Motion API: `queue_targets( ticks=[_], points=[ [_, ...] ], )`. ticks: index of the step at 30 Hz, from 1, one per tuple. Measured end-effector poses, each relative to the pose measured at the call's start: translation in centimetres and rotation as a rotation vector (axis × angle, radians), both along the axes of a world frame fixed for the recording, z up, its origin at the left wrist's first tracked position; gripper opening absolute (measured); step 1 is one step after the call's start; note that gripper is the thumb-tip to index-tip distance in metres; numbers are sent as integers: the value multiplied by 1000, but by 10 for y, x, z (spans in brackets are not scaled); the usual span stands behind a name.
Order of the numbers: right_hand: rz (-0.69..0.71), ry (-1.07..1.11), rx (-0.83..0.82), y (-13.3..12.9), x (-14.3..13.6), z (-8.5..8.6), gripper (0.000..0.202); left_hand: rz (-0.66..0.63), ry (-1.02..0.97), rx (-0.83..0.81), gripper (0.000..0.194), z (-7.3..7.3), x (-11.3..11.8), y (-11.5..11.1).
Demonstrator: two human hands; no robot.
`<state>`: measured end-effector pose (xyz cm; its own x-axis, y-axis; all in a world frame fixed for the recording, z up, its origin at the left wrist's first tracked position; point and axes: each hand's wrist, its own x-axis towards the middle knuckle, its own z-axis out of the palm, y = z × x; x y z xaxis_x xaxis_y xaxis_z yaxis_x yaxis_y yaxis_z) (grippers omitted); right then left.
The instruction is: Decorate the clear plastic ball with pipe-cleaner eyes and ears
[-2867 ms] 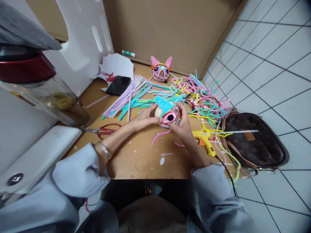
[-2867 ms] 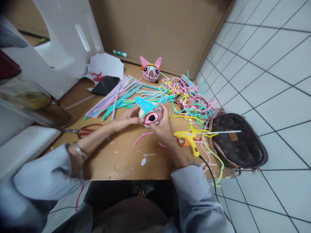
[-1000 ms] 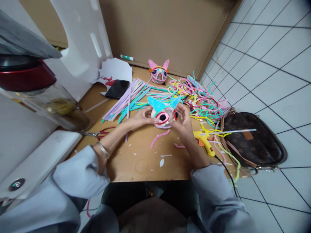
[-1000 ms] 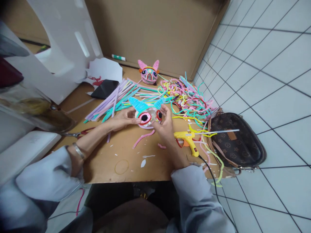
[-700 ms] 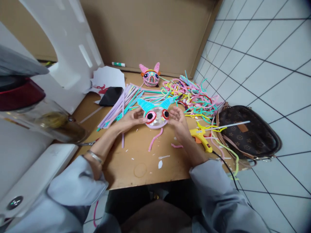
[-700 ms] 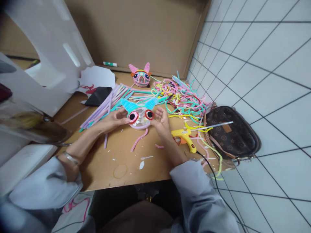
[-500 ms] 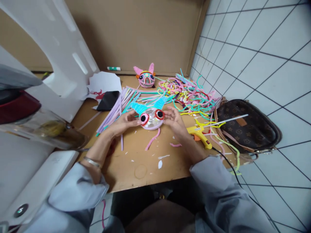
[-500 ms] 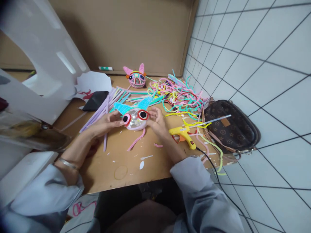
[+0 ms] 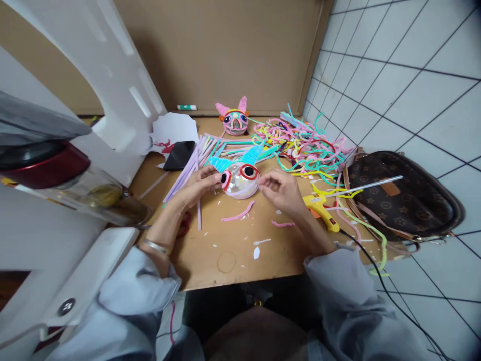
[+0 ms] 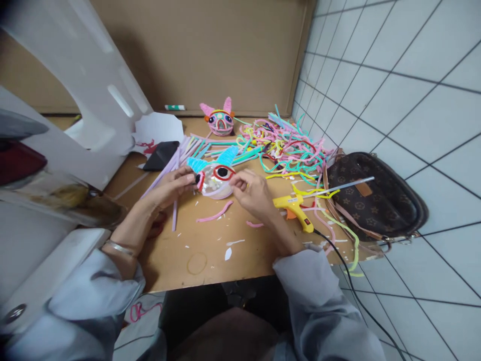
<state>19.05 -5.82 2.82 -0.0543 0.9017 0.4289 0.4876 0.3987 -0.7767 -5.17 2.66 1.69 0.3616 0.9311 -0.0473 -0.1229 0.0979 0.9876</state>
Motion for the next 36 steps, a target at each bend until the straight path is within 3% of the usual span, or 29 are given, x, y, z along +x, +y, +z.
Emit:
queue_targets(
  ticks=[3,7,11,14,18,20,23,26,32,36],
  points=[
    [240,-307,-144,-12,-8,7,13,40,-30,-29,66,-6,6,1],
    [170,-865,-267,-21,-27,5,29,154,-50,-60,84,-9,12,2],
    [186,-1018,-271,-20,-34,2,28,213,-17,-48,91,-11,14,2],
    [153,-895,-213,-16,-27,1,25,252,50,31,79,-10,12,2],
    [146,-497,-139,-11,-16,-1,27,510,102,287,38,-4,8,1],
    [180,-242,-181,-9,-14,-3,30,606,37,428,28,2,9,-4],
    [220,111,-333,-9,-14,-2,36,538,-55,536,34,8,18,-20],
    [201,300,-406,-9,-16,-1,44,345,-41,529,42,9,32,-41],
    [158,358,-389,-6,-19,-6,48,84,22,471,46,7,48,-62],
    [175,337,-387,-4,-20,-8,44,84,25,487,43,10,49,-64]
  ],
)
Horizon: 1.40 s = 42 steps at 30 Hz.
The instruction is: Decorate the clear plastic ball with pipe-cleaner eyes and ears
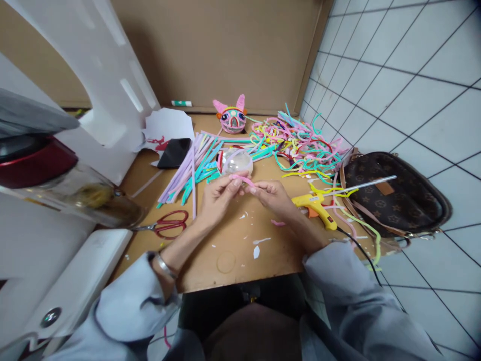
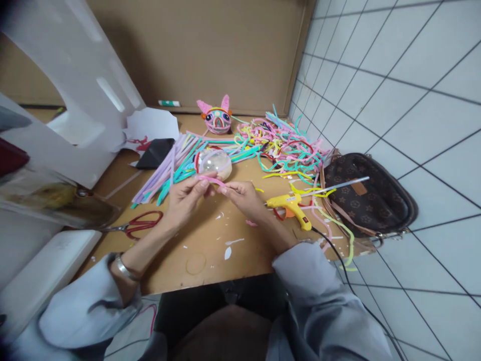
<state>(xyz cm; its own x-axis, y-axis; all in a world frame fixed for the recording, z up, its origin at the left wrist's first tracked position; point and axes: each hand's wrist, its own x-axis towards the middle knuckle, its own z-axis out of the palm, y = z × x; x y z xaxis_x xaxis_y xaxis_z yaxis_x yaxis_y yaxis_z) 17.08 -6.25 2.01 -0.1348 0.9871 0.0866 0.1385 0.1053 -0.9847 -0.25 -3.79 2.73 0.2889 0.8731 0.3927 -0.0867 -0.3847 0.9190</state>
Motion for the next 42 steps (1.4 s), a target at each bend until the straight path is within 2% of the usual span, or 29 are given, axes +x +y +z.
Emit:
queue_targets(
  ticks=[3,8,13,17,22,25,30,42],
  points=[
    [13,30,7,1,1,2,41,-13,-129,-40,38,0,0,4],
    [-19,113,-29,2,4,8,37,-41,-344,-308,24,4,-2,12],
    [-197,154,30,3,4,10,38,-49,-434,-444,19,6,-3,14],
    [-302,179,47,3,4,10,43,-165,-399,-512,35,5,-2,13],
    [-178,260,-9,2,4,11,44,-314,-219,-525,47,4,-1,9],
    [-137,286,-34,2,3,11,40,-329,-150,-488,47,2,0,9],
    [-154,268,-30,3,2,7,34,-343,-106,-436,47,2,0,9],
    [-101,197,-66,2,2,5,34,-328,-64,-423,45,1,1,8]
  ],
)
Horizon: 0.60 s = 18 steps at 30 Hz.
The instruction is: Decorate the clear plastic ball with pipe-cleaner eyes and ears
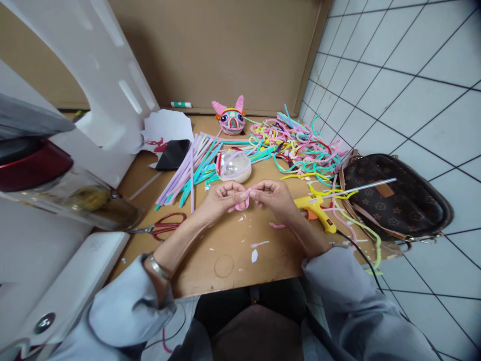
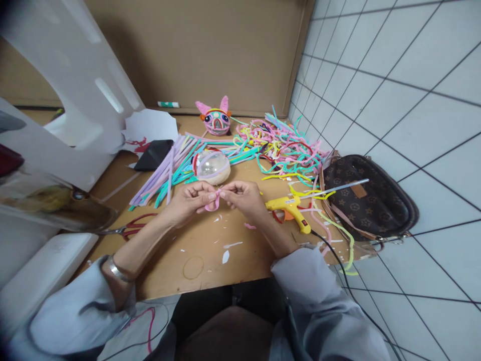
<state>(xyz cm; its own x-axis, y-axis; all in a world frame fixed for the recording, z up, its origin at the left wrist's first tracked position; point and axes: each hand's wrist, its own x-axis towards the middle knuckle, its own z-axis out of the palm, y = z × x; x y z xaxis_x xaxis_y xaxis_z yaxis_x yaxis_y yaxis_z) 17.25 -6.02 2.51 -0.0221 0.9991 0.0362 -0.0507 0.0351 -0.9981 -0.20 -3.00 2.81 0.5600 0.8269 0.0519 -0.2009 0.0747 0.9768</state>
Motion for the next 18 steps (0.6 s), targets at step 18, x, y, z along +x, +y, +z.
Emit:
queue_targets(
  ticks=[18],
  points=[
    [-69,-299,312,-5,-4,-8,22,24,139,-110,54,-5,1,3]
  ],
)
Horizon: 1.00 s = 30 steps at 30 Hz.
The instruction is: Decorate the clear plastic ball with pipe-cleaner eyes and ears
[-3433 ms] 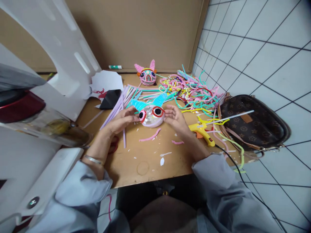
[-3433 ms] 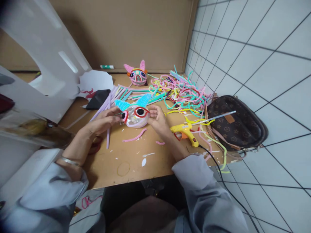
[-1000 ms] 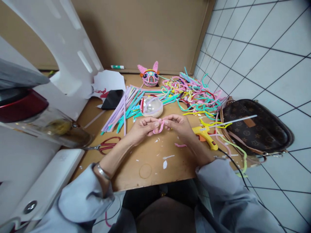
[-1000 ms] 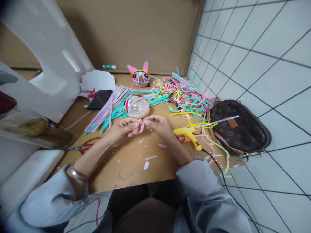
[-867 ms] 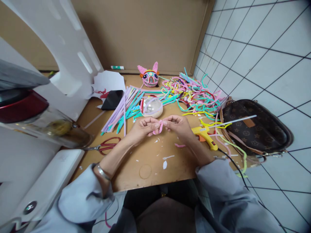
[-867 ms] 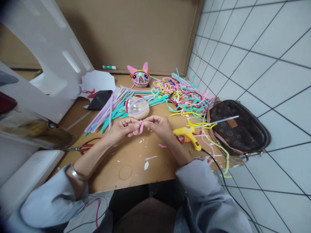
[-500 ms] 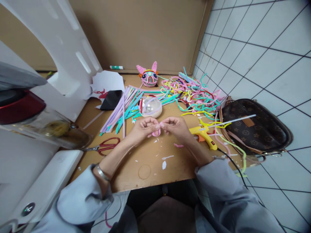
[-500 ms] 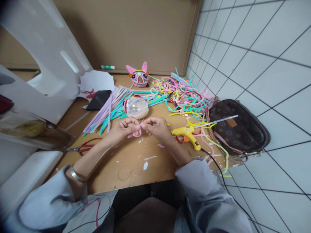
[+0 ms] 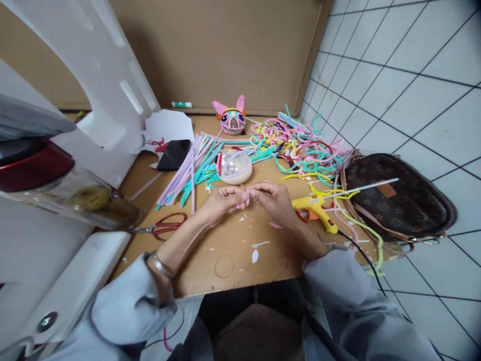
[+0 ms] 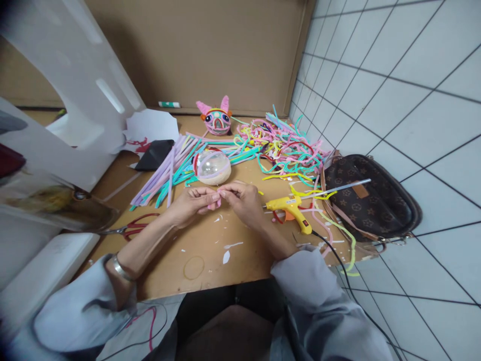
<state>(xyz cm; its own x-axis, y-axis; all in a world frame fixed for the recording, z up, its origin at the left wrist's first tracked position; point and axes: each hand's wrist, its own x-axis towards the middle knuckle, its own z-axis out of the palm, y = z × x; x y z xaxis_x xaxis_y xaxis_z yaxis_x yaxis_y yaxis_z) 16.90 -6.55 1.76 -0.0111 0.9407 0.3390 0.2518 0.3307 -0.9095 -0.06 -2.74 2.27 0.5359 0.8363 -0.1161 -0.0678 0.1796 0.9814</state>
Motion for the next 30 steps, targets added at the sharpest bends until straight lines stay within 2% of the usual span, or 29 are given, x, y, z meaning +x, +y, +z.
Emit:
queue_targets(
  ticks=[3,7,9,11,15,17,22,27,30],
  points=[
    [-97,31,-22,0,5,4,29,-11,-6,-5,53,3,0,-1],
    [-351,88,3,6,18,11,45,-22,-19,-10,50,3,1,-2],
    [-394,89,29,9,23,13,40,-25,-30,-4,48,1,1,-2],
    [-321,64,52,10,22,14,26,-30,-29,4,47,0,0,-1],
    [30,20,-5,6,13,11,22,-45,-28,22,47,-1,0,-1],
    [114,34,-30,5,9,9,20,-62,-45,25,47,-1,0,-1],
    [71,90,-33,4,6,4,17,-96,-118,8,46,-3,2,-5],
    [-78,-77,60,0,0,8,12,50,-91,-4,41,-3,4,-7],
    [-126,-81,84,-2,-4,8,11,89,-62,22,43,-1,5,-8]
  ],
)
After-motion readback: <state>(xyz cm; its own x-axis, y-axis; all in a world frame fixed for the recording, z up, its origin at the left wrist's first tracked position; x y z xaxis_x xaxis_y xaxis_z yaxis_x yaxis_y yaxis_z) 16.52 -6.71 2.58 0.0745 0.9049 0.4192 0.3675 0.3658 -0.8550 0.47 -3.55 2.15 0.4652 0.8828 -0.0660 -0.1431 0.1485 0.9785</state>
